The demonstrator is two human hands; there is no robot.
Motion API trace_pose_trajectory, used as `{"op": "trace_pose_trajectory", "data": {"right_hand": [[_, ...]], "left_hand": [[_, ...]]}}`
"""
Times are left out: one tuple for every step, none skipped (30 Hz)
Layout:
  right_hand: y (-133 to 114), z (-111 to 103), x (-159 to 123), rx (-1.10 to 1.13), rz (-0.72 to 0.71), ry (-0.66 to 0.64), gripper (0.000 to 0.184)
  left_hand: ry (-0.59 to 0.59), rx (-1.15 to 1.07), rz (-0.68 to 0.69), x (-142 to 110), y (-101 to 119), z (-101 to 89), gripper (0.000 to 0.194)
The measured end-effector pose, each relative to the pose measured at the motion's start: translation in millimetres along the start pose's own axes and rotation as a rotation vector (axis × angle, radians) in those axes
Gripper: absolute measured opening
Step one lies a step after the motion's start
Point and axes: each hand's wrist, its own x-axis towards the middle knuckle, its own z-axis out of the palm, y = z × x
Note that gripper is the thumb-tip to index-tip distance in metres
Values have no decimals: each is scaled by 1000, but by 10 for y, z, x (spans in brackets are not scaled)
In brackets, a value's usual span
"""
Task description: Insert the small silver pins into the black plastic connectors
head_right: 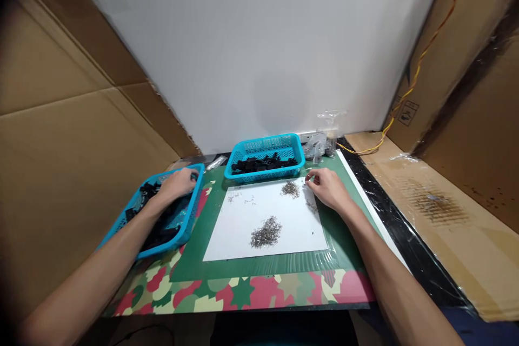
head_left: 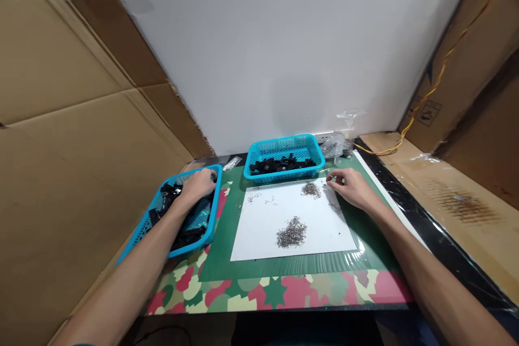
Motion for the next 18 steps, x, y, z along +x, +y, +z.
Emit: {"op": "trace_pose_trajectory", "data": {"right_hand": [[8,12,13,-1,10,3,24],[11,29,24,-2,19,3,23],[11,49,33,-2,26,0,22],[6,71,39,-4,31,-8,20],[0,91,42,-6,34,-16,19],[-8,109,42,-7,38,-24,18],[-14,122,40,-9,41,-30,17],[-19,132,36,-9,45,-34,16],[-20,138,32,-8,49,-36,16],[-18,140,27,-5,51,-37,15],[-13,140,24,0,51,-37,15],[-4,138,23,8,48,-37,14],[7,134,22,18,41,-38,13],[19,128,24,32,31,-38,13],[31,121,26,49,17,-38,13],[41,112,29,70,2,-38,13],[50,102,32,94,-14,-38,15],[56,92,34,122,-31,-40,18]], "left_hand": [[2,-1,-4,8,-10,-14,29],[6,-3,-11,14,-21,-29,29],[10,-4,-20,19,-34,-42,28],[14,-7,-26,23,-46,-52,27],[15,-10,-27,24,-58,-58,25],[13,-14,-21,24,-68,-57,23],[9,-19,-8,23,-77,-51,20],[4,-24,8,20,-84,-40,18],[1,-29,24,17,-91,-26,17],[-1,-33,39,13,-98,-12,16],[-2,-35,50,9,-105,1,16],[-1,-38,60,5,-116,9,15],[1,-39,69,1,-129,12,13],[3,-41,76,-5,-146,9,11],[6,-42,83,-12,-167,1,10],[10,-45,90,-22,-192,-11,9],[15,-46,97,-34,-218,-25,10],[20,-48,102,-48,-245,-37,11]]}}
